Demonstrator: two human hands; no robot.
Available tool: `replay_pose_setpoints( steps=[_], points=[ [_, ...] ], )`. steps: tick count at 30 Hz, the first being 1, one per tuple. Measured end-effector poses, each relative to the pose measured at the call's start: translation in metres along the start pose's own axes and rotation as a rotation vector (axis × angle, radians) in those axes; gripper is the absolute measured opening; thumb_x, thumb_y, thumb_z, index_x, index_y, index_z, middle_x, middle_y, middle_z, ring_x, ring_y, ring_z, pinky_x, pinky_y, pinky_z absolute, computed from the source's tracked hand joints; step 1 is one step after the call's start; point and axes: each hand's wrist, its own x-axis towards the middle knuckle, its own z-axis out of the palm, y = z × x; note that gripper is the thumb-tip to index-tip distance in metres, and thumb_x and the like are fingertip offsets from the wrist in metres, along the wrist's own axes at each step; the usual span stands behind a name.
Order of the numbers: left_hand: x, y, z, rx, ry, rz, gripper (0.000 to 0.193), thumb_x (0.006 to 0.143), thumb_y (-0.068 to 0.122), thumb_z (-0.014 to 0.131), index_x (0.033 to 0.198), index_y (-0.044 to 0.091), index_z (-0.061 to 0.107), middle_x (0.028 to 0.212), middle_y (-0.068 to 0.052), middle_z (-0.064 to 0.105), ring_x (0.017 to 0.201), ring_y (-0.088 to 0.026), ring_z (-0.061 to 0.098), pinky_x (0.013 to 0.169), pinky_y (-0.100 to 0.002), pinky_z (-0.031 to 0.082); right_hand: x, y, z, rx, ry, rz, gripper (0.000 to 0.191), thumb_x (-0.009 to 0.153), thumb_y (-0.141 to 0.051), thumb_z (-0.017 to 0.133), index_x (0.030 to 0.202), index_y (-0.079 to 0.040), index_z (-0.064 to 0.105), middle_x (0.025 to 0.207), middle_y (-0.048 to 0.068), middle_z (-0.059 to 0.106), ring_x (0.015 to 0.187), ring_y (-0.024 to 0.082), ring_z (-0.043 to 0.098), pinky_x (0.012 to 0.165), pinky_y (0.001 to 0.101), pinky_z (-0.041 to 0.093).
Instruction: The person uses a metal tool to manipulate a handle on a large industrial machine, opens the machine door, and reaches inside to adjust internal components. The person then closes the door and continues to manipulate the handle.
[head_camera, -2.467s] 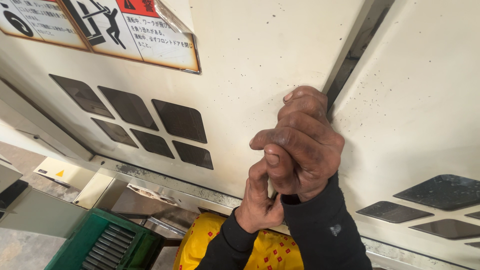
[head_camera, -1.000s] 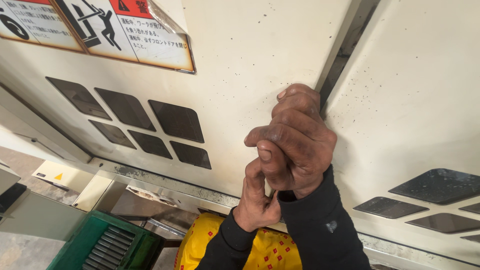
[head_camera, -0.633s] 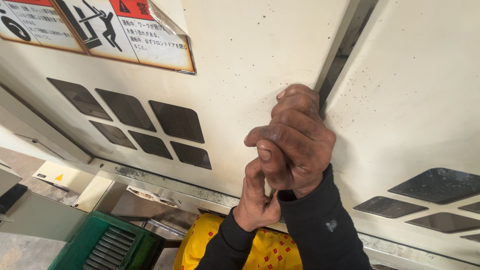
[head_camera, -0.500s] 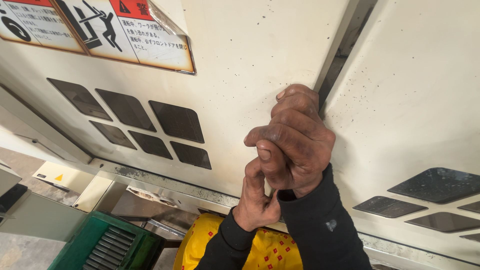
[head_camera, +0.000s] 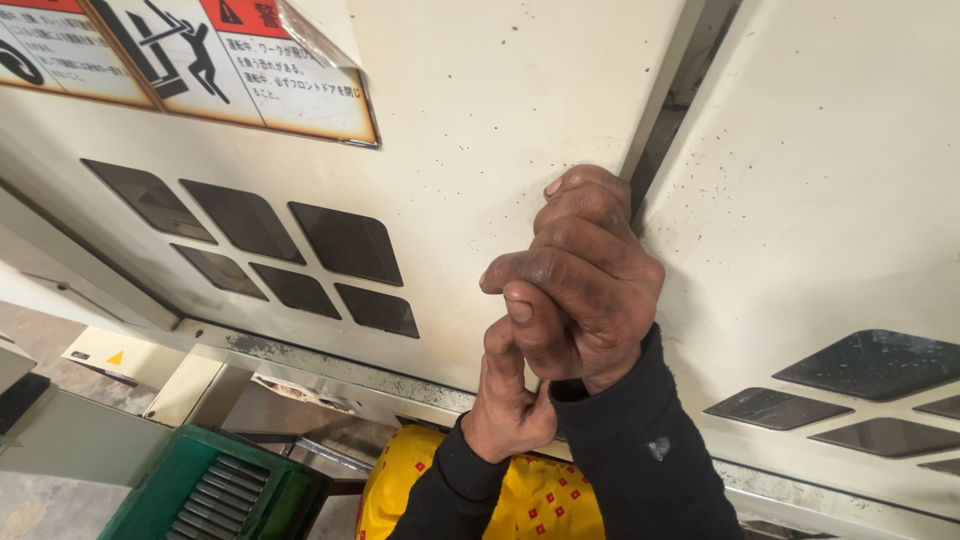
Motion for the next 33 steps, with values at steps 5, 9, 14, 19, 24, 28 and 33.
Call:
replay_pose_setpoints(
  steps=[5, 9, 14, 19, 24, 28, 33],
  points=[
    [-0.005, -0.002, 0.000, 0.032, -0.003, -0.016, 0.077, 0.083, -0.008, 0.054, 0.154, 0.004, 0.025, 0.142, -0.016, 0.043, 0.136, -0.029, 0.050, 0.122, -0.044, 0.041, -0.001, -0.001, 0.000, 0.004, -0.006, 0.014, 0.033, 0.099, -0.034, 0.060, 0.078, -0.013, 0.073, 0.065, -0.001, 0.049, 0.075, 0.018, 0.053, 0.090, 0.0407, 0.051],
    [-0.007, -0.003, 0.001, 0.080, 0.009, -0.011, 0.080, 0.082, -0.009, 0.055, 0.156, 0.004, 0.026, 0.142, -0.017, 0.043, 0.137, -0.030, 0.049, 0.122, -0.044, 0.039, -0.001, -0.001, -0.001, 0.013, -0.008, 0.011, 0.033, 0.100, -0.035, 0.060, 0.080, -0.013, 0.073, 0.067, -0.002, 0.052, 0.076, 0.018, 0.054, 0.091, 0.0406, 0.051],
    [-0.011, -0.005, 0.000, 0.039, 0.010, -0.031, 0.083, 0.082, -0.008, 0.054, 0.157, 0.003, 0.021, 0.144, -0.017, 0.042, 0.139, -0.030, 0.049, 0.122, -0.042, 0.039, -0.001, 0.000, -0.002, 0.009, -0.021, 0.008, 0.033, 0.100, -0.035, 0.059, 0.080, -0.014, 0.074, 0.066, -0.002, 0.051, 0.075, 0.017, 0.053, 0.091, 0.0411, 0.051],
    [-0.012, -0.008, 0.001, 0.098, 0.010, -0.024, 0.086, 0.081, -0.008, 0.055, 0.158, 0.004, 0.019, 0.144, -0.018, 0.042, 0.137, -0.030, 0.050, 0.117, -0.041, 0.042, -0.001, 0.001, -0.001, 0.006, -0.011, 0.005, 0.033, 0.100, -0.036, 0.059, 0.080, -0.014, 0.074, 0.066, -0.002, 0.048, 0.075, 0.017, 0.053, 0.090, 0.0407, 0.051],
    [-0.007, -0.005, 0.002, 0.022, 0.002, -0.004, 0.087, 0.084, -0.009, 0.054, 0.161, 0.005, 0.015, 0.147, -0.018, 0.041, 0.141, -0.032, 0.049, 0.120, -0.042, 0.042, -0.002, -0.001, -0.001, 0.000, -0.015, 0.020, 0.033, 0.100, -0.036, 0.059, 0.080, -0.015, 0.074, 0.066, -0.002, 0.048, 0.075, 0.017, 0.053, 0.091, 0.0406, 0.052],
    [-0.004, -0.001, 0.001, 0.032, -0.002, 0.022, 0.088, 0.086, -0.010, 0.054, 0.162, 0.006, 0.012, 0.148, -0.018, 0.040, 0.143, -0.032, 0.048, 0.122, -0.043, 0.042, -0.001, -0.002, -0.002, -0.005, -0.019, 0.026, 0.033, 0.100, -0.037, 0.059, 0.080, -0.015, 0.074, 0.066, -0.001, 0.046, 0.075, 0.017, 0.053, 0.092, 0.0409, 0.052],
    [-0.003, 0.002, -0.002, 0.033, -0.004, -0.007, 0.085, 0.085, -0.009, 0.053, 0.160, 0.006, 0.015, 0.142, -0.016, 0.043, 0.135, -0.030, 0.052, 0.116, -0.041, 0.044, 0.000, -0.003, -0.001, 0.003, -0.017, 0.017, 0.033, 0.101, -0.036, 0.060, 0.081, -0.014, 0.074, 0.068, -0.002, 0.051, 0.076, 0.018, 0.053, 0.091, 0.0405, 0.052]
  ],
)
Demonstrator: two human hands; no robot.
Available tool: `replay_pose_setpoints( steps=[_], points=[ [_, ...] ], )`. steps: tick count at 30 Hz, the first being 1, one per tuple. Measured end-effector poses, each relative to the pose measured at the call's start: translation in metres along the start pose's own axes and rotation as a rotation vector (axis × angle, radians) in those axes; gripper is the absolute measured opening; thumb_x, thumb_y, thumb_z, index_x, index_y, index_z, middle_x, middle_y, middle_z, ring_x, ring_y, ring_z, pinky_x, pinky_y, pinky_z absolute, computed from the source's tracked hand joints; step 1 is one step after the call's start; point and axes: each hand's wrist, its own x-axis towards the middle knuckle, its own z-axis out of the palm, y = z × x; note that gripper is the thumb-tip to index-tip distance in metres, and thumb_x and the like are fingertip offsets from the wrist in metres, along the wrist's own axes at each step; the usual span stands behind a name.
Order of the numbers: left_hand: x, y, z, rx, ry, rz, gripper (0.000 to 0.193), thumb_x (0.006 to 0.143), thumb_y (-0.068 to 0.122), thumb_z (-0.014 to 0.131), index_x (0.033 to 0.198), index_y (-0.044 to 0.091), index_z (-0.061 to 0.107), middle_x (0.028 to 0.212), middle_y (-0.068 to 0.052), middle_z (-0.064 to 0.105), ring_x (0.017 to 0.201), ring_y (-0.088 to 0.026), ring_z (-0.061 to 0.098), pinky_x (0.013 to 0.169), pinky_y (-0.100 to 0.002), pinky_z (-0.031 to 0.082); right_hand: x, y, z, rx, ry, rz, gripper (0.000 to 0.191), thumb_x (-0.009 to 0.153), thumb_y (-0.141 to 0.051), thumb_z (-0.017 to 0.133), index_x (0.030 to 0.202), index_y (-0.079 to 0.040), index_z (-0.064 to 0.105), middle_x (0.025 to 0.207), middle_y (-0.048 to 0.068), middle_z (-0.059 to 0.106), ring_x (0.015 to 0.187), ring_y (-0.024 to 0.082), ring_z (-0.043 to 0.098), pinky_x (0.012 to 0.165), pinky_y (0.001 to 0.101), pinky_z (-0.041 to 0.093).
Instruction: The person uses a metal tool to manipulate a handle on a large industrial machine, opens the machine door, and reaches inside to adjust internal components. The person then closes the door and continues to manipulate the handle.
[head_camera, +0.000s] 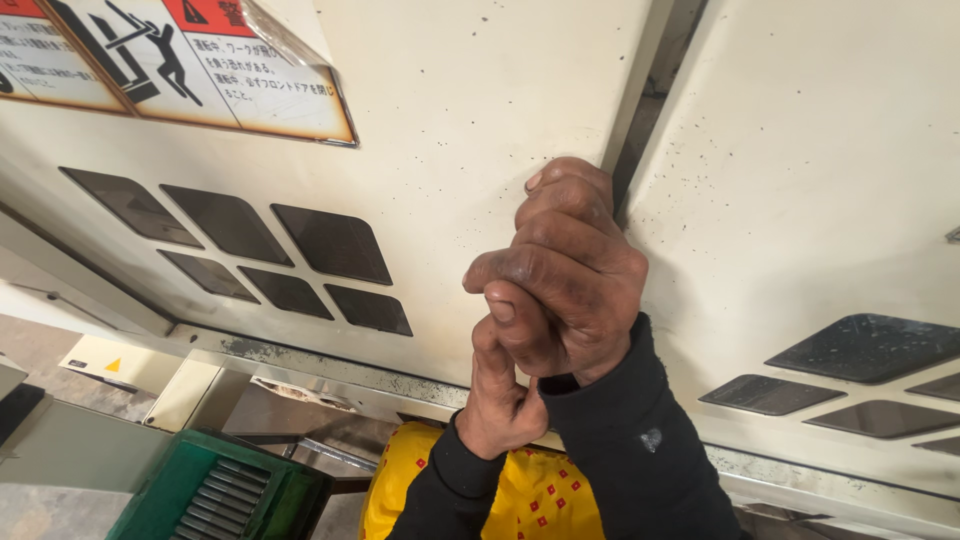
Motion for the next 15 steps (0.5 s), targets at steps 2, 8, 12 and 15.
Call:
replay_pose_setpoints(
  steps=[2, 8, 12, 15],
  points=[
    [-0.0001, 0.0006, 0.0000, 0.008, 0.005, -0.002, 0.083, 0.084, -0.009, 0.053, 0.159, 0.006, 0.018, 0.139, -0.016, 0.044, 0.130, -0.029, 0.053, 0.113, -0.040, 0.045, 0.0001, -0.0006, -0.0003, 0.008, 0.003, 0.002, 0.033, 0.101, -0.036, 0.060, 0.082, -0.014, 0.074, 0.068, -0.002, 0.051, 0.076, 0.018, 0.053, 0.091, 0.0405, 0.051],
    [-0.0006, 0.0010, 0.0015, 0.038, 0.043, 0.003, 0.075, 0.092, -0.003, 0.062, 0.156, 0.005, 0.024, 0.137, -0.015, 0.045, 0.127, -0.028, 0.055, 0.109, -0.039, 0.047, 0.0002, -0.0005, -0.0005, 0.014, 0.001, -0.012, 0.030, 0.100, -0.036, 0.062, 0.084, -0.013, 0.075, 0.069, -0.001, 0.049, 0.078, 0.018, 0.054, 0.091, 0.0416, 0.051],
    [0.0008, -0.0004, 0.0014, 0.043, 0.041, 0.055, 0.077, 0.093, 0.002, 0.062, 0.158, 0.006, 0.021, 0.138, -0.014, 0.043, 0.130, -0.027, 0.054, 0.110, -0.039, 0.047, 0.0003, 0.0015, -0.0008, 0.025, 0.001, -0.037, 0.028, 0.097, -0.033, 0.064, 0.083, -0.011, 0.075, 0.070, 0.001, 0.048, 0.078, 0.020, 0.053, 0.090, 0.0424, 0.051],
    [0.0001, 0.0005, 0.0018, 0.006, 0.037, 0.044, 0.079, 0.094, 0.004, 0.063, 0.159, 0.008, 0.019, 0.141, -0.014, 0.043, 0.135, -0.027, 0.052, 0.113, -0.039, 0.045, -0.0002, 0.0014, -0.0015, 0.023, -0.012, -0.039, 0.026, 0.096, -0.031, 0.065, 0.083, -0.011, 0.074, 0.071, 0.001, 0.047, 0.079, 0.020, 0.052, 0.090, 0.0428, 0.050]
  ],
)
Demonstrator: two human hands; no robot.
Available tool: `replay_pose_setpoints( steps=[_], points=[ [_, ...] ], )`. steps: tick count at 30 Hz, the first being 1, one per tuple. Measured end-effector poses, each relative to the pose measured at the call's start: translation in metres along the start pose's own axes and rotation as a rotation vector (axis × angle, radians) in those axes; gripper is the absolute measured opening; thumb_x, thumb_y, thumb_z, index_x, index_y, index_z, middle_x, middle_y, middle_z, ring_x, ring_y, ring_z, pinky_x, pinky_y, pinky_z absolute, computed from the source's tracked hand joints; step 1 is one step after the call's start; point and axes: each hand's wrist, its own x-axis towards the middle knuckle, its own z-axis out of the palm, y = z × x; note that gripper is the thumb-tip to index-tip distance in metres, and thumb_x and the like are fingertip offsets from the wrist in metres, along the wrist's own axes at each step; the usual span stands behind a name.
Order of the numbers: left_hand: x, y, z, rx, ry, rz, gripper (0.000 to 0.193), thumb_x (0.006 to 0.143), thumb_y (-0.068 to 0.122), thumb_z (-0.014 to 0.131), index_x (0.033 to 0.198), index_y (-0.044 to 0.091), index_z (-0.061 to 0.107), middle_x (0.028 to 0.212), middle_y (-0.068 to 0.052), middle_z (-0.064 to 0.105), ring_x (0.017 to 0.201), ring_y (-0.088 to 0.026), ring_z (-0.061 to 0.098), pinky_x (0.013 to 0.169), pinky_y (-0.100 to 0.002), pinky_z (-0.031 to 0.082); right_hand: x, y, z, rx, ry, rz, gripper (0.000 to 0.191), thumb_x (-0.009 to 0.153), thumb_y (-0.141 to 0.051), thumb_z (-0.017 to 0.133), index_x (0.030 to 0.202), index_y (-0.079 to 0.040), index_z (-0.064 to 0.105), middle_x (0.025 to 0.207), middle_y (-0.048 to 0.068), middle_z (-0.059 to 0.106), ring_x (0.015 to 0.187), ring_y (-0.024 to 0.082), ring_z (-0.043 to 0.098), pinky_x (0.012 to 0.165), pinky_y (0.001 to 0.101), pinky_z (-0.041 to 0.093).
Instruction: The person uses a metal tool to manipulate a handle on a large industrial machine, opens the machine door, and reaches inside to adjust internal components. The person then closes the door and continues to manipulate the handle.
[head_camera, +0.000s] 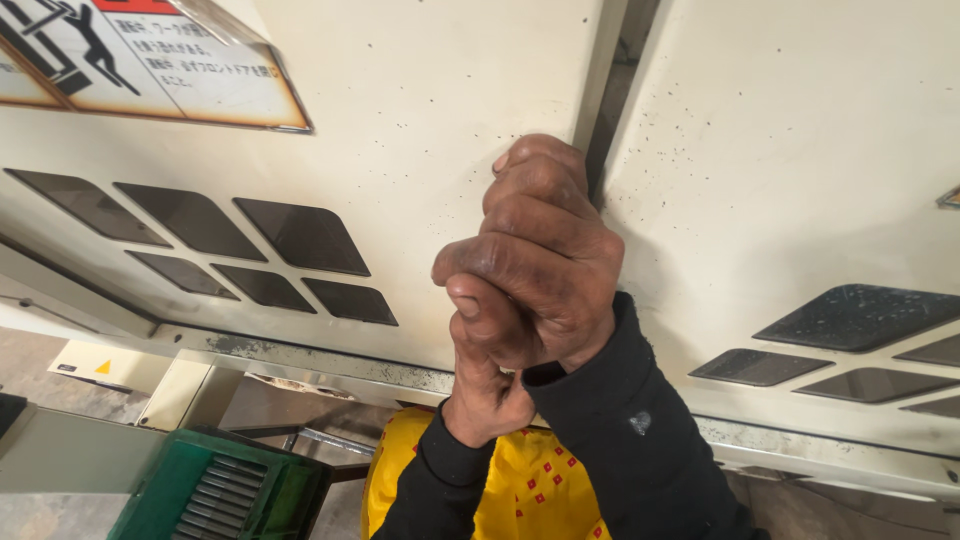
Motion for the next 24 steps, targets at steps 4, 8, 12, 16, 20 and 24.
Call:
replay_pose_setpoints(
  steps=[4, 8, 12, 16, 20, 24],
  points=[
    [0.000, -0.001, -0.001, -0.007, -0.008, -0.013, 0.081, 0.091, 0.003, 0.061, 0.160, 0.007, 0.018, 0.145, -0.015, 0.041, 0.138, -0.028, 0.049, 0.116, -0.039, 0.042, 0.001, 0.002, 0.000, 0.007, -0.008, -0.023, 0.025, 0.096, -0.031, 0.066, 0.082, -0.012, 0.073, 0.071, 0.001, 0.047, 0.079, 0.021, 0.052, 0.089, 0.0435, 0.050],
    [-0.003, -0.003, -0.002, -0.010, -0.028, -0.031, 0.083, 0.089, 0.003, 0.060, 0.160, 0.005, 0.017, 0.148, -0.016, 0.039, 0.142, -0.029, 0.045, 0.119, -0.040, 0.039, 0.003, 0.002, 0.000, 0.015, -0.005, -0.042, 0.026, 0.095, -0.031, 0.066, 0.079, -0.012, 0.072, 0.069, 0.000, 0.046, 0.078, 0.020, 0.051, 0.087, 0.0426, 0.050],
    [-0.008, -0.004, -0.004, -0.010, -0.045, -0.049, 0.085, 0.086, 0.003, 0.059, 0.161, 0.004, 0.016, 0.151, -0.017, 0.036, 0.146, -0.030, 0.041, 0.122, -0.040, 0.036, 0.004, 0.001, -0.001, 0.029, -0.008, -0.036, 0.025, 0.095, -0.031, 0.067, 0.079, -0.012, 0.071, 0.070, 0.000, 0.047, 0.079, 0.020, 0.052, 0.087, 0.0420, 0.049],
    [-0.012, -0.006, -0.005, -0.013, -0.061, -0.064, 0.088, 0.084, 0.002, 0.057, 0.161, 0.003, 0.016, 0.155, -0.018, 0.034, 0.150, -0.030, 0.038, 0.125, -0.041, 0.033, 0.005, 0.002, -0.002, 0.034, -0.016, -0.050, 0.024, 0.094, -0.030, 0.069, 0.079, -0.012, 0.072, 0.069, 0.000, 0.046, 0.079, 0.021, 0.051, 0.086, 0.0422, 0.049],
    [-0.013, -0.007, -0.006, -0.008, -0.077, -0.073, 0.090, 0.081, 0.002, 0.056, 0.161, 0.001, 0.015, 0.158, -0.019, 0.032, 0.154, -0.031, 0.034, 0.128, -0.041, 0.030, 0.006, 0.002, -0.003, 0.033, -0.011, -0.057, 0.023, 0.093, -0.030, 0.070, 0.079, -0.012, 0.072, 0.069, 0.000, 0.045, 0.078, 0.020, 0.051, 0.087, 0.0428, 0.050],
    [-0.014, -0.007, -0.010, 0.007, -0.083, -0.076, 0.092, 0.079, 0.001, 0.054, 0.162, 0.000, 0.014, 0.161, -0.021, 0.030, 0.158, -0.032, 0.031, 0.131, -0.041, 0.027, 0.007, 0.001, -0.002, 0.037, -0.013, -0.058, 0.023, 0.092, -0.029, 0.070, 0.079, -0.012, 0.072, 0.069, 0.000, 0.046, 0.078, 0.020, 0.051, 0.090, 0.0444, 0.050]
  ],
)
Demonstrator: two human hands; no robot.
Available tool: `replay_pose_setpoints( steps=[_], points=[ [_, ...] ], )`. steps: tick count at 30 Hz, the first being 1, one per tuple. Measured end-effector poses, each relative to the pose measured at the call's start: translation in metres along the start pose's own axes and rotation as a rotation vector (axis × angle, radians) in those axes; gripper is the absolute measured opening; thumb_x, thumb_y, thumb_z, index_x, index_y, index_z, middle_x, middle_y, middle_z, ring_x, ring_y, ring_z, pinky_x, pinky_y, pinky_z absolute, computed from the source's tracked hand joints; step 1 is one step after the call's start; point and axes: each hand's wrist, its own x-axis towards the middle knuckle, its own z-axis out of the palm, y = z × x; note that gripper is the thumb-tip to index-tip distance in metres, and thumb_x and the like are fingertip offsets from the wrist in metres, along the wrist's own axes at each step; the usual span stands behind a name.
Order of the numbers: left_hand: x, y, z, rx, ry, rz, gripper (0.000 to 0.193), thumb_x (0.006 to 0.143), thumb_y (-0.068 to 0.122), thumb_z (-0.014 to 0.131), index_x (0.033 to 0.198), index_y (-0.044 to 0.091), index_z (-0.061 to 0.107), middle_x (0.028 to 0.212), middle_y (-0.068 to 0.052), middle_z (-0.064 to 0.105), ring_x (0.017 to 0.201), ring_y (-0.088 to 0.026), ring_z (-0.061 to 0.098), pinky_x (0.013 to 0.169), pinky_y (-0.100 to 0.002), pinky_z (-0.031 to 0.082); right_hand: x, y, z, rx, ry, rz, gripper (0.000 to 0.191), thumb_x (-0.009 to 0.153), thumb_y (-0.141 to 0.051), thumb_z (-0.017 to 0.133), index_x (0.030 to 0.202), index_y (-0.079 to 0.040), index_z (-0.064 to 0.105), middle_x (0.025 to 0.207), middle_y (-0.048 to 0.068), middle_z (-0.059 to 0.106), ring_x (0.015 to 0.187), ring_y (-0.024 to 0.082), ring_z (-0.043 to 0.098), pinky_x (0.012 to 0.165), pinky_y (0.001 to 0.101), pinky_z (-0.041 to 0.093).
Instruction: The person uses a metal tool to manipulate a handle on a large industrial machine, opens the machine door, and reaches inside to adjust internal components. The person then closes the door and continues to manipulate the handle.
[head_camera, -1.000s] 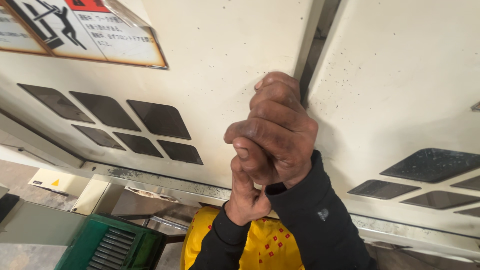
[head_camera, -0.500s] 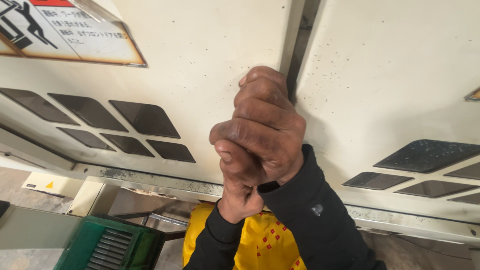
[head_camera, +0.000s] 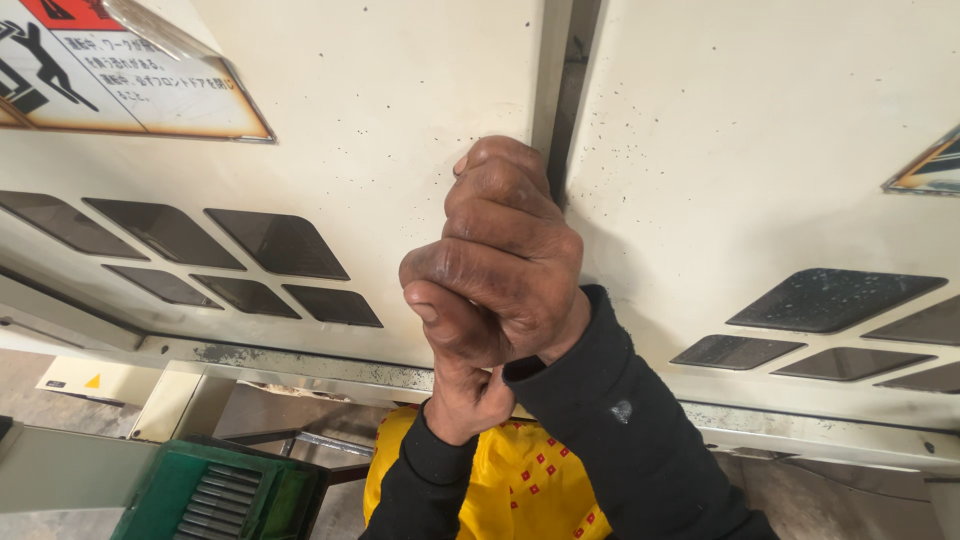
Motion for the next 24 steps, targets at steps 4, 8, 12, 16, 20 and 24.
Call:
replay_pose_setpoints(
  steps=[4, 8, 12, 16, 20, 24],
  points=[
    [-0.0001, 0.0011, 0.0000, 0.055, 0.011, 0.007, 0.089, 0.083, -0.001, 0.054, 0.163, 0.000, 0.015, 0.164, -0.021, 0.027, 0.161, -0.034, 0.028, 0.133, -0.042, 0.025, 0.0004, -0.0018, 0.0004, -0.008, 0.004, 0.008, 0.022, 0.092, -0.029, 0.070, 0.078, -0.012, 0.072, 0.069, 0.001, 0.046, 0.079, 0.020, 0.051, 0.091, 0.0442, 0.050],
    [0.0018, 0.0027, 0.0019, 0.075, 0.031, 0.010, 0.088, 0.084, -0.003, 0.053, 0.163, 0.001, 0.015, 0.165, -0.021, 0.026, 0.161, -0.034, 0.027, 0.133, -0.043, 0.025, 0.0004, -0.0020, 0.0013, 0.000, 0.013, 0.011, 0.021, 0.092, -0.029, 0.071, 0.079, -0.012, 0.072, 0.069, 0.000, 0.046, 0.079, 0.020, 0.051, 0.091, 0.0446, 0.050],
    [0.0022, 0.0042, 0.0015, 0.044, 0.021, 0.001, 0.087, 0.084, -0.003, 0.052, 0.162, 0.000, 0.015, 0.163, -0.022, 0.028, 0.159, -0.034, 0.029, 0.131, -0.042, 0.026, -0.0002, -0.0018, 0.0014, 0.003, 0.016, 0.010, 0.020, 0.092, -0.027, 0.072, 0.079, -0.012, 0.072, 0.069, 0.000, 0.045, 0.079, 0.020, 0.051, 0.089, 0.0433, 0.050],
    [-0.0006, 0.0047, 0.0023, 0.006, 0.017, -0.016, 0.085, 0.084, -0.003, 0.052, 0.161, -0.001, 0.017, 0.161, -0.021, 0.030, 0.156, -0.033, 0.031, 0.129, -0.041, 0.028, 0.0003, -0.0017, 0.0003, 0.006, 0.011, 0.005, 0.020, 0.092, -0.027, 0.072, 0.079, -0.011, 0.072, 0.069, 0.001, 0.044, 0.079, 0.020, 0.051, 0.089, 0.0431, 0.050],
    [-0.0038, 0.0026, 0.0043, -0.035, 0.013, -0.033, 0.084, 0.084, -0.003, 0.052, 0.160, -0.001, 0.019, 0.159, -0.021, 0.032, 0.153, -0.032, 0.034, 0.127, -0.040, 0.030, 0.0010, -0.0023, 0.0011, 0.015, 0.023, 0.007, 0.020, 0.091, -0.027, 0.072, 0.079, -0.011, 0.072, 0.069, 0.000, 0.044, 0.079, 0.020, 0.051, 0.092, 0.0445, 0.050],
    [-0.0069, 0.0003, 0.0057, -0.052, 0.008, -0.045, 0.082, 0.084, -0.004, 0.052, 0.159, -0.002, 0.020, 0.156, -0.021, 0.035, 0.150, -0.032, 0.037, 0.125, -0.039, 0.032, 0.0002, -0.0043, 0.0020, 0.003, 0.032, 0.029, 0.019, 0.090, -0.027, 0.073, 0.079, -0.012, 0.071, 0.069, 0.000, 0.043, 0.080, 0.020, 0.051, 0.089, 0.0411, 0.050]
  ],
)
